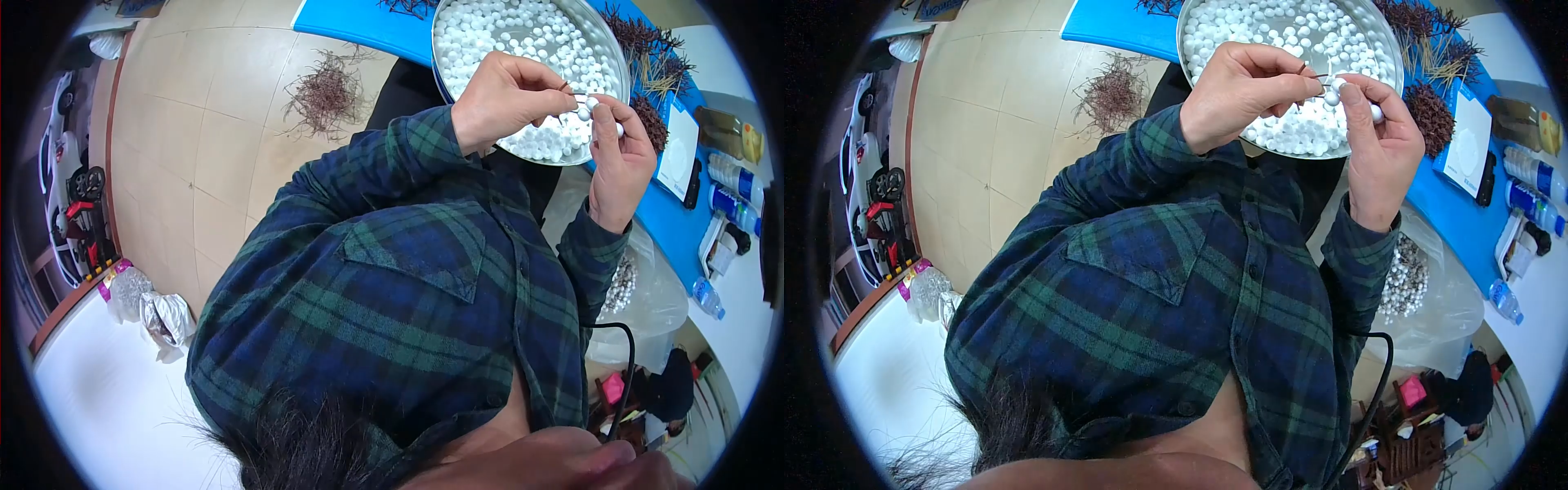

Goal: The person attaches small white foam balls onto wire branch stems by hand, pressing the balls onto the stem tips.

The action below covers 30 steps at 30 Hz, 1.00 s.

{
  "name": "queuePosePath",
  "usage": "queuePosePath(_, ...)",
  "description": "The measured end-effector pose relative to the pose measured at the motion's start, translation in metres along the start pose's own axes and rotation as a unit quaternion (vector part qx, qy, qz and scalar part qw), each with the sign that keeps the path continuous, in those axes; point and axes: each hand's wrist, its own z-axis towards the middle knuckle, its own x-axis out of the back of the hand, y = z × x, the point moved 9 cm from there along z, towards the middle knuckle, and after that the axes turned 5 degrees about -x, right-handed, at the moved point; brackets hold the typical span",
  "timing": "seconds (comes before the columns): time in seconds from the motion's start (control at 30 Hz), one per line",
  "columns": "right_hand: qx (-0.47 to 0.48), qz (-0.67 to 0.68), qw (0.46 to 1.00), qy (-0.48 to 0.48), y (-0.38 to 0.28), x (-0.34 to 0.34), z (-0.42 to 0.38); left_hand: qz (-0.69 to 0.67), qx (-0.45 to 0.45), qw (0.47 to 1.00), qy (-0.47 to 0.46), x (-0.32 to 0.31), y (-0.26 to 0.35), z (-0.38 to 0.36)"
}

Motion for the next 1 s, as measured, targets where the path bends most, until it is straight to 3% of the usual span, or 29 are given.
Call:
queuePosePath(0.63, -0.047, 0.063, 0.997, -0.019, 0.020, 0.000, 0.004, -0.013, 0.005, 1.000, 0.004, 0.000, -0.002, 0.000)
queuePosePath(0.93, -0.188, 0.267, 0.941, -0.090, 0.031, 0.001, 0.014, 0.034, 0.024, 0.999, -0.016, 0.004, 0.000, 0.000)
queuePosePath(1.0, -0.179, 0.243, 0.949, -0.092, 0.028, 0.004, 0.015, 0.034, 0.017, 0.999, -0.013, 0.005, 0.001, 0.000)
